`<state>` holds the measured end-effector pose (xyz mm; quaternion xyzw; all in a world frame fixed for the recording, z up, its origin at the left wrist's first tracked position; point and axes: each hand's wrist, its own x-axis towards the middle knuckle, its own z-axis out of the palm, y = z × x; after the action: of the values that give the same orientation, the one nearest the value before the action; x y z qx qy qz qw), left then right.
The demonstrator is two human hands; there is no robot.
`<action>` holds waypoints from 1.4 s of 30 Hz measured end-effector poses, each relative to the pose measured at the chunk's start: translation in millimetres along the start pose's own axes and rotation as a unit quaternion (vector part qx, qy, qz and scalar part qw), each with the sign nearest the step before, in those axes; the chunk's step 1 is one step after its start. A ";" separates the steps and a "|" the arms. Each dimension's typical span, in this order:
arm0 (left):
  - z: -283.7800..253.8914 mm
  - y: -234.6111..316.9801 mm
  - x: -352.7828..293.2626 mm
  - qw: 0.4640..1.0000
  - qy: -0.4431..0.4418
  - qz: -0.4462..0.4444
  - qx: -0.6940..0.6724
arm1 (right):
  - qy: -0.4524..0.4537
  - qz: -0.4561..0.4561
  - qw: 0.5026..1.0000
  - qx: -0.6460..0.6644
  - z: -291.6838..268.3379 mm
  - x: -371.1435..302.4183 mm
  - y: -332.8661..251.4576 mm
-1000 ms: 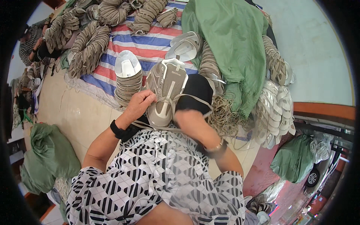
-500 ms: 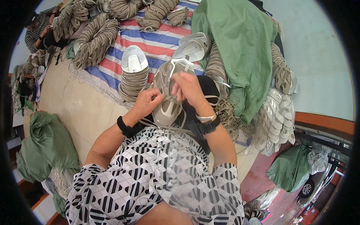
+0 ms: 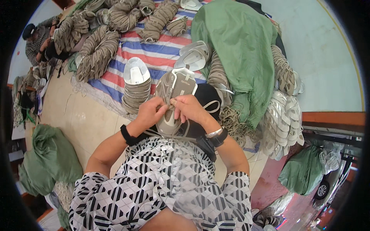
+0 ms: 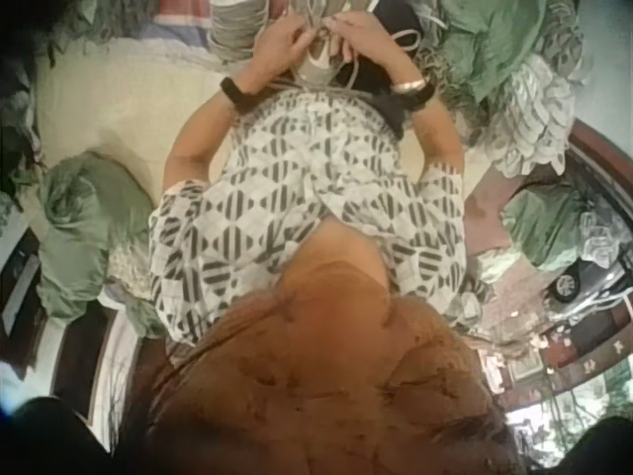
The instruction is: The person sits on the floor and threads a long beige lace through the eyelets of a single shoe upper held in their lap. They pull the lace through repeatedly, adjusting the tension and alignment of the laces across the shoe's surface.
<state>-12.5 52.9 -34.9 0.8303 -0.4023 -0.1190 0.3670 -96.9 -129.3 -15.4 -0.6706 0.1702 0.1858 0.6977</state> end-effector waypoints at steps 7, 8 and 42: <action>-7.7 -8.0 8.4 0.993 -0.073 0.059 0.066 | 0.116 -0.152 0.958 -0.214 30.1 4.1 0.7; -14.3 -5.4 14.4 0.983 -0.093 0.102 0.122 | 0.124 -0.184 0.920 -0.323 34.3 2.6 0.1; -33.2 9.0 43.4 0.959 -0.176 0.189 0.119 | 0.279 -0.293 0.734 -0.545 -73.1 1.8 -73.9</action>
<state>26.7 33.5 -1.0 0.7426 -0.6215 -0.1431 0.2044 -58.4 -204.7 45.1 -0.9745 0.0219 -0.1624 0.1534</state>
